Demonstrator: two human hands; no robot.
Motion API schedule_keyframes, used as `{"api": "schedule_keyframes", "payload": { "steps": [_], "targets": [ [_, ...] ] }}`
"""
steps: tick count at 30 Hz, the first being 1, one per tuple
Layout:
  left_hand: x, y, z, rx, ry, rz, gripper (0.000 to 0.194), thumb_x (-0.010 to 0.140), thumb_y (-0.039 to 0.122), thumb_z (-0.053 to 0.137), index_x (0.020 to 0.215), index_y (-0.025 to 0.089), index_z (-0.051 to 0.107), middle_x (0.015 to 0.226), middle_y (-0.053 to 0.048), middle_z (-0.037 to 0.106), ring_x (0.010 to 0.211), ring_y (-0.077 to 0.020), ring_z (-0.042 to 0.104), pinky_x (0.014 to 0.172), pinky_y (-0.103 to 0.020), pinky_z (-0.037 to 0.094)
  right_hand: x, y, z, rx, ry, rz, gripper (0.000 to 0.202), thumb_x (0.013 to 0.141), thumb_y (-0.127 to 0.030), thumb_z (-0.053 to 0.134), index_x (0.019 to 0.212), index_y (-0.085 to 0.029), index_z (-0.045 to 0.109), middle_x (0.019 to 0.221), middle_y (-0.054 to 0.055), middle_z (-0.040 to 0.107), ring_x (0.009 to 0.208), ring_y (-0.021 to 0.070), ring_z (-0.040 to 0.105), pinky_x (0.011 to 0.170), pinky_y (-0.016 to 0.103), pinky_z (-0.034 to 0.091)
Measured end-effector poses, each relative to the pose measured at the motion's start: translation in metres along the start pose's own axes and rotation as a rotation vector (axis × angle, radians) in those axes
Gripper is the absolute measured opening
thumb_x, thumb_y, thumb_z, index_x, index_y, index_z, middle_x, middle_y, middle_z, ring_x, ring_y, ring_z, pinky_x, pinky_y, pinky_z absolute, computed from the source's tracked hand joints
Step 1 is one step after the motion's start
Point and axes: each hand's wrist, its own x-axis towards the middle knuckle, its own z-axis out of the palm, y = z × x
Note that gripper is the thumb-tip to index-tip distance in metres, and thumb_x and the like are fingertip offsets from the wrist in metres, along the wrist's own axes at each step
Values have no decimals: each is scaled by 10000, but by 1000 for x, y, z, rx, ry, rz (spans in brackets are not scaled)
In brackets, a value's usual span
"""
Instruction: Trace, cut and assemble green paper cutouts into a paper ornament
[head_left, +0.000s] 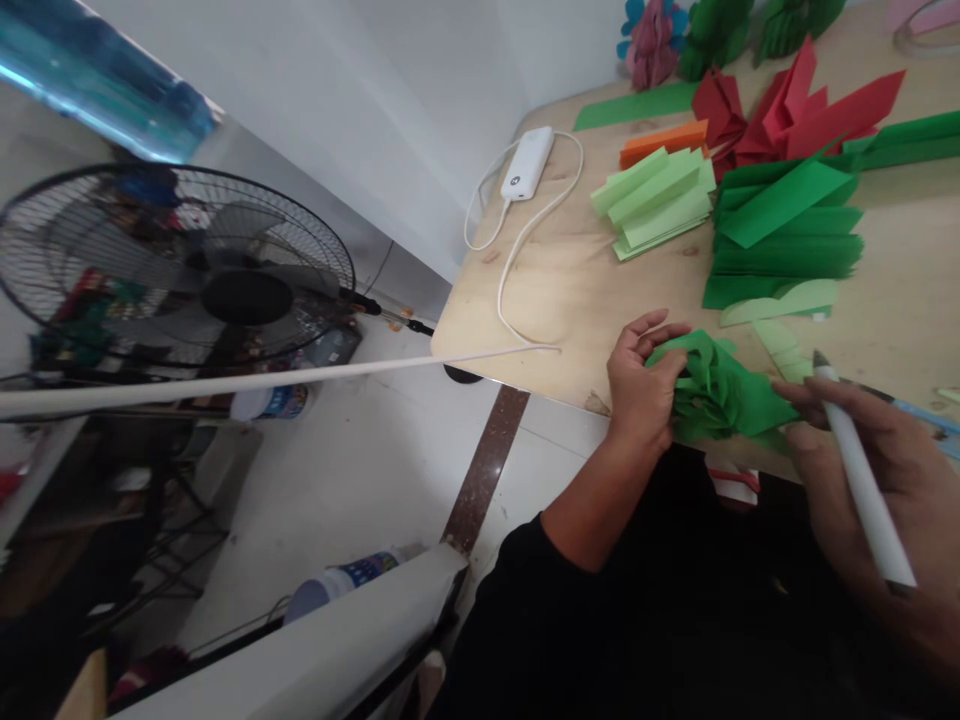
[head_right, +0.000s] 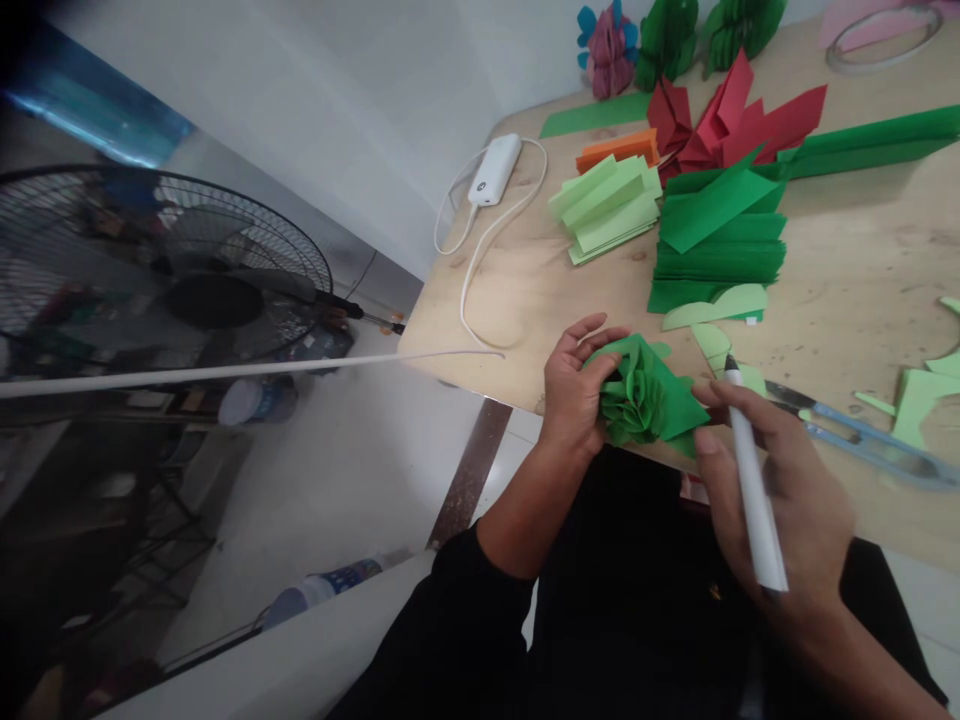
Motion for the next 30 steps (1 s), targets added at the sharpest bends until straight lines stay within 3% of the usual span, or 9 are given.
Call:
{"api": "schedule_keyframes", "payload": {
  "steps": [8, 15, 25, 30],
  "targets": [
    [-3, -1, 1, 52, -5, 69, 372, 665, 85, 629, 1018, 190, 575, 916, -26, 664, 782, -132, 621, 738, -274, 456, 4, -5, 2, 135, 12, 169, 400, 719, -453, 638, 1067, -255, 634, 925, 18, 721, 847, 184, 662, 796, 361, 536],
    [-3, -3, 1, 67, 2, 114, 375, 685, 65, 605, 1034, 199, 575, 944, -29, 670, 820, -141, 629, 747, -277, 466, -1, -4, 3, 148, -6, 108, 388, 735, -447, 624, 1076, -261, 622, 908, 9, 710, 815, 176, 641, 677, 335, 535],
    [-4, -4, 3, 73, 19, 132, 363, 682, 64, 597, 1021, 192, 574, 932, -33, 663, 828, -145, 624, 736, -274, 468, -3, -5, 5, 77, 9, 68, 386, 745, -440, 622, 1087, -262, 624, 935, 11, 711, 843, 180, 633, 705, 328, 501],
    [-5, -5, 3, 75, 15, 152, 367, 673, 55, 587, 1017, 183, 576, 928, -40, 659, 807, -137, 618, 704, -253, 471, -4, -4, 6, -7, 1, 95, 380, 743, -471, 612, 1052, -252, 642, 905, 17, 711, 741, 164, 628, 605, 295, 488]
  ]
}}
